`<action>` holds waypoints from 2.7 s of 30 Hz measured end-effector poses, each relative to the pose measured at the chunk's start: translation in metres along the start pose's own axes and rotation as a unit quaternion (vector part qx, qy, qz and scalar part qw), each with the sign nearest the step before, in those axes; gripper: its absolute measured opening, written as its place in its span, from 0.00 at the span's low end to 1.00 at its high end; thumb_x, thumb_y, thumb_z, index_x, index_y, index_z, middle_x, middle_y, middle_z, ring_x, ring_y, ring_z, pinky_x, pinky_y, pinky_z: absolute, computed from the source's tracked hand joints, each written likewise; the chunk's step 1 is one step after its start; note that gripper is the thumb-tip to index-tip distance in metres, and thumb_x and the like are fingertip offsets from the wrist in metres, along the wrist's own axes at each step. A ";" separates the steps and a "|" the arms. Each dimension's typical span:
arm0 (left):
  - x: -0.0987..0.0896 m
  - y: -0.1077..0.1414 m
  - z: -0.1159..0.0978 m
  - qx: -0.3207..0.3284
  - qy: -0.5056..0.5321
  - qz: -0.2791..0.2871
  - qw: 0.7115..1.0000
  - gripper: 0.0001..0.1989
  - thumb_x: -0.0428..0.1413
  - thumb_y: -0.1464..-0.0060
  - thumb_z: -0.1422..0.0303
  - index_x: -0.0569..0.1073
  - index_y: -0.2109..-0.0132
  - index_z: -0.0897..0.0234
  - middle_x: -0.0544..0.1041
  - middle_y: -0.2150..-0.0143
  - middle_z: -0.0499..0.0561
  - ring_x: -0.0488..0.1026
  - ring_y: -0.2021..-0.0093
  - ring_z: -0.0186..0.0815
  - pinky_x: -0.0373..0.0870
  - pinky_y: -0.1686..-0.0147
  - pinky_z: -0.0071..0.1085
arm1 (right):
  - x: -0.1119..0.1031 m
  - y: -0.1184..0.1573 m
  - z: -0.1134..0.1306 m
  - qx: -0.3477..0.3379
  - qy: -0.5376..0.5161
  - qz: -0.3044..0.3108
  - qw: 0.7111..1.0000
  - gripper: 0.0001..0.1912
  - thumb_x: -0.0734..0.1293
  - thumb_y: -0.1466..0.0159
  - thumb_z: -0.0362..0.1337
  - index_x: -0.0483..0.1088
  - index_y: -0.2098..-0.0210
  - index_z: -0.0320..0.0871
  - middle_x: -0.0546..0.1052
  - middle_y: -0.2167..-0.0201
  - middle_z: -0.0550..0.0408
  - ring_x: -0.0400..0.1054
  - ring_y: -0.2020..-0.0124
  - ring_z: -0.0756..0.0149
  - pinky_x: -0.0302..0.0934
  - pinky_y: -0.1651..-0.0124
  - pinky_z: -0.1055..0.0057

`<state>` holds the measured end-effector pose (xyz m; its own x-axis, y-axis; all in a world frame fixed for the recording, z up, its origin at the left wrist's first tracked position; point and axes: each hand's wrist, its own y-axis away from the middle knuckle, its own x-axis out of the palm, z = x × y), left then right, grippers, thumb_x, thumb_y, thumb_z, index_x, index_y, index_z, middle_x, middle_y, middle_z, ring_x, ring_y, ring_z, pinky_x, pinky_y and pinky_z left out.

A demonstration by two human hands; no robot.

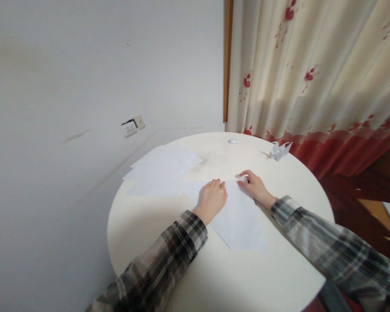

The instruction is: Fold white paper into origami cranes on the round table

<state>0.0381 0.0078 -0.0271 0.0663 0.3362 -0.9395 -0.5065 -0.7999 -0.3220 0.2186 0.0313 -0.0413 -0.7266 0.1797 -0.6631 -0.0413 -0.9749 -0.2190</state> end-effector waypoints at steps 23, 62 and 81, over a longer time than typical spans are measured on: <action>0.000 0.001 0.001 -0.010 0.030 -0.008 0.999 0.14 0.46 0.44 0.73 0.68 0.51 0.68 0.71 0.56 0.57 0.66 0.52 0.40 0.63 0.55 0.36 | 0.000 0.001 0.001 0.011 -0.029 -0.013 0.999 0.13 0.62 0.48 0.38 0.63 0.63 0.44 0.70 0.80 0.61 0.62 0.78 0.69 0.50 0.76 0.75; 0.007 0.001 0.000 0.016 0.015 -0.023 0.999 0.18 0.45 0.45 0.72 0.64 0.47 0.70 0.68 0.48 0.57 0.64 0.49 0.39 0.61 0.52 0.35 | 0.000 -0.006 -0.003 -0.039 0.040 -0.034 0.998 0.05 0.60 0.48 0.37 0.63 0.78 0.43 0.68 0.80 0.58 0.60 0.75 0.69 0.48 0.72 0.75; 0.001 -0.001 0.003 0.012 0.045 -0.012 0.999 0.10 0.45 0.44 0.74 0.69 0.57 0.67 0.73 0.59 0.54 0.68 0.55 0.37 0.64 0.54 0.33 | -0.005 -0.001 0.000 0.013 -0.002 0.040 0.999 0.19 0.62 0.45 0.48 0.74 0.73 0.38 0.74 0.79 0.53 0.65 0.76 0.66 0.49 0.76 0.74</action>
<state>0.0366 0.0106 -0.0275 0.1553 0.3079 -0.9387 -0.5241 -0.7797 -0.3425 0.2221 0.0314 -0.0377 -0.7307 0.1016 -0.6751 -0.0014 -0.9891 -0.1473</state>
